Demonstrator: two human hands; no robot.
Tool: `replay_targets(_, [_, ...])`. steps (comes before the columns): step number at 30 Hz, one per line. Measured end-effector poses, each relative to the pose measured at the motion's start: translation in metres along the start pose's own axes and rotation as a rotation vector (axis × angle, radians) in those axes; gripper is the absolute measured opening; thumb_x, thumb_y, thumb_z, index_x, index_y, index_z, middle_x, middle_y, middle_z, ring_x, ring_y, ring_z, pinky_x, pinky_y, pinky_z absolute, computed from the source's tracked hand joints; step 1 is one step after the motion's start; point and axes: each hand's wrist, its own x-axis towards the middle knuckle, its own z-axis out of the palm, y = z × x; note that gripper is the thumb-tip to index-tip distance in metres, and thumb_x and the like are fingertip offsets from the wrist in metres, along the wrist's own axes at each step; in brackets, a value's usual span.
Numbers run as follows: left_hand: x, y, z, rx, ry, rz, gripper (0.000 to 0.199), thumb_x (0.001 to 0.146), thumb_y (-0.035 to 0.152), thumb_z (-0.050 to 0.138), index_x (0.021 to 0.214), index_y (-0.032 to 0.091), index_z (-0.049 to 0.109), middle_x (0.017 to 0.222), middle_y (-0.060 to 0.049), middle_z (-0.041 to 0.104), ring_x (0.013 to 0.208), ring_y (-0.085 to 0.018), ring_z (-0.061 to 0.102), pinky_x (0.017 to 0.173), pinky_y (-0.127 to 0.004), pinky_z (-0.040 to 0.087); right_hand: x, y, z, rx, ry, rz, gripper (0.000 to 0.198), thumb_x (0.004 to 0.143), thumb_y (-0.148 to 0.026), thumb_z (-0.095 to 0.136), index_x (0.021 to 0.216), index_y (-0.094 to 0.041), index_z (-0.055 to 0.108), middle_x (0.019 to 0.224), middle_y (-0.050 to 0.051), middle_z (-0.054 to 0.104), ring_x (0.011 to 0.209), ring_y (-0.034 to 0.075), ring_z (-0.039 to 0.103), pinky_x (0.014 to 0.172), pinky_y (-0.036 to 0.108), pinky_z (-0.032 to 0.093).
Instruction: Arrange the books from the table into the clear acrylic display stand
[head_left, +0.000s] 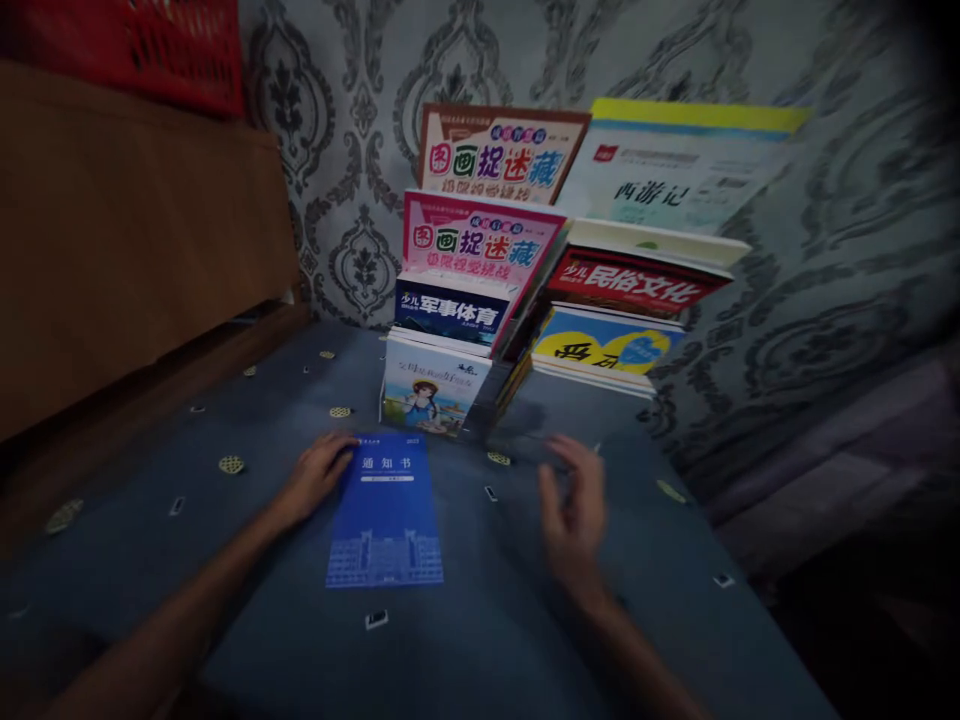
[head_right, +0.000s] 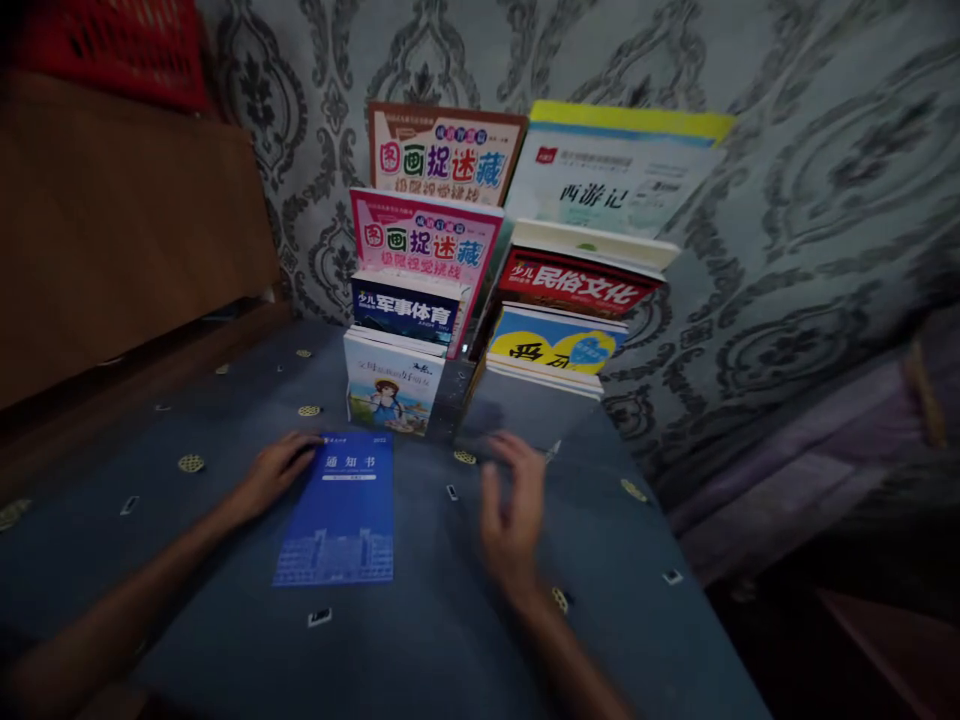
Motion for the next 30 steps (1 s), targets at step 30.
replay_targets(30, [-0.008, -0.026, 0.056, 0.313, 0.107, 0.152, 0.041, 0.096, 0.032, 0.04, 0.13, 0.022, 0.061, 0.139, -0.013, 0.059, 0.135, -0.03, 0.048, 0.109, -0.052, 0.043, -0.063, -0.068, 0.078, -0.298, -1.028, 0.085, 0.079, 0.093, -0.056, 0.047, 0.152, -0.006, 0.031, 0.159, 0.019, 0.018, 0.15, 0.036, 0.012, 0.121, 0.06, 0.012])
